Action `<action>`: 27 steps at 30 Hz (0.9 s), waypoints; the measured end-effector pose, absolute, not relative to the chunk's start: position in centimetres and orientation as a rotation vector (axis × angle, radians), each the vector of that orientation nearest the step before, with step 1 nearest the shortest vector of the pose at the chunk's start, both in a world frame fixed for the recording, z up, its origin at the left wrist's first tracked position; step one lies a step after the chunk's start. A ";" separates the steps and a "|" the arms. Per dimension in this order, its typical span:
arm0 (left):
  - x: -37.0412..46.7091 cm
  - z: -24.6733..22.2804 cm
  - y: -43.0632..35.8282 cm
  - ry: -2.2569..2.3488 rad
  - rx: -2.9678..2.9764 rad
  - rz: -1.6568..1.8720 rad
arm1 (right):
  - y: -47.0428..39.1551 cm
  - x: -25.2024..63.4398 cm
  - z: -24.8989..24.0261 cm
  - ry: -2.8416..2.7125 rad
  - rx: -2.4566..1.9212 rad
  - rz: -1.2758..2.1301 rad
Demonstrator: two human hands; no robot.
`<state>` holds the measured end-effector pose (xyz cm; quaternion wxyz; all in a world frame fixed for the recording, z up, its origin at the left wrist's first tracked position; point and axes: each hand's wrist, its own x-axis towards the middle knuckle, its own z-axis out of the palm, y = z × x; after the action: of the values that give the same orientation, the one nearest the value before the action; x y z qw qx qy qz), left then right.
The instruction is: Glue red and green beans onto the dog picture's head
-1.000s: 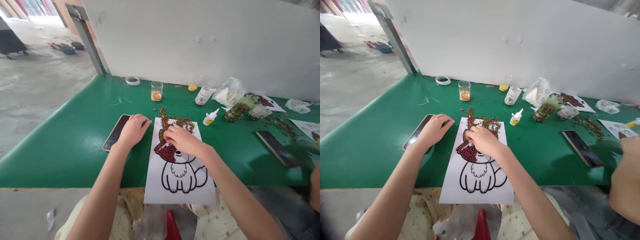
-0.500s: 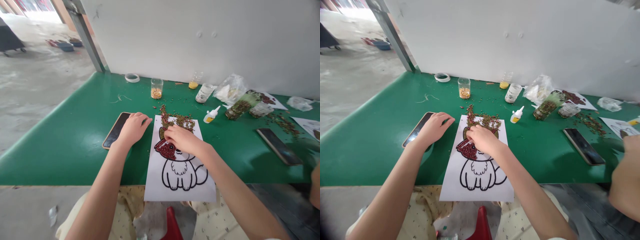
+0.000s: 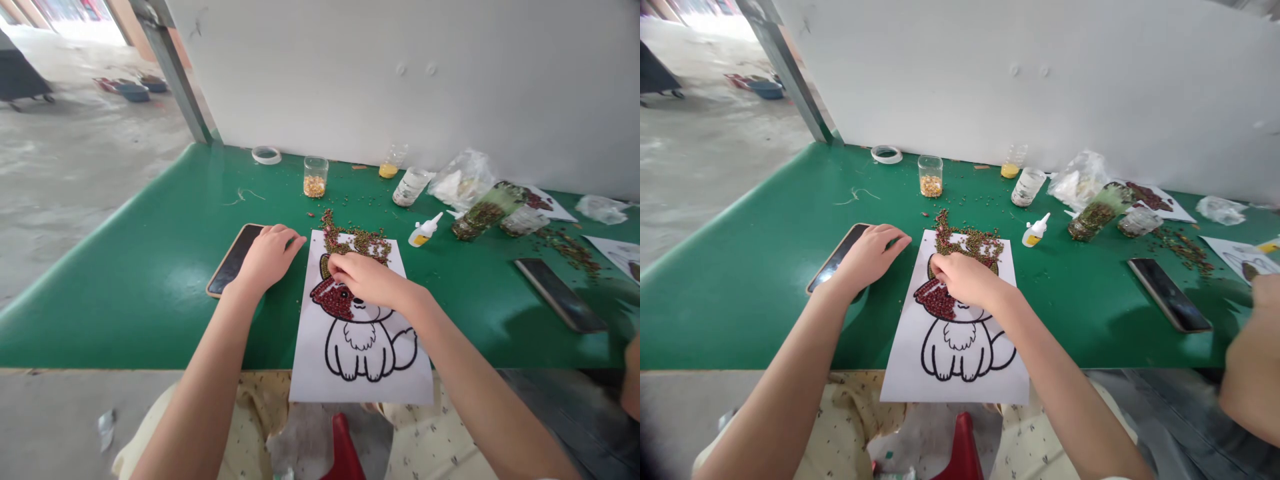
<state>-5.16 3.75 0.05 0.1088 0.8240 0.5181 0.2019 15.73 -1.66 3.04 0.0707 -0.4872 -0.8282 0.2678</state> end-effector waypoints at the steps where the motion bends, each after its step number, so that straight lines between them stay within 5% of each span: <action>1: -5.1 0.1 3.7 1.523 2.421 0.594 | -1.7 15.7 3.0 -2.491 -1.470 0.807; 27: -5.2 -0.1 3.9 1.506 2.446 0.582 | -1.8 15.5 3.1 -2.487 -1.484 0.791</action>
<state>-5.21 3.87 -0.13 0.1052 0.8299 0.5112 0.1974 15.48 -1.84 3.12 0.0698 -0.4930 -0.8264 0.2629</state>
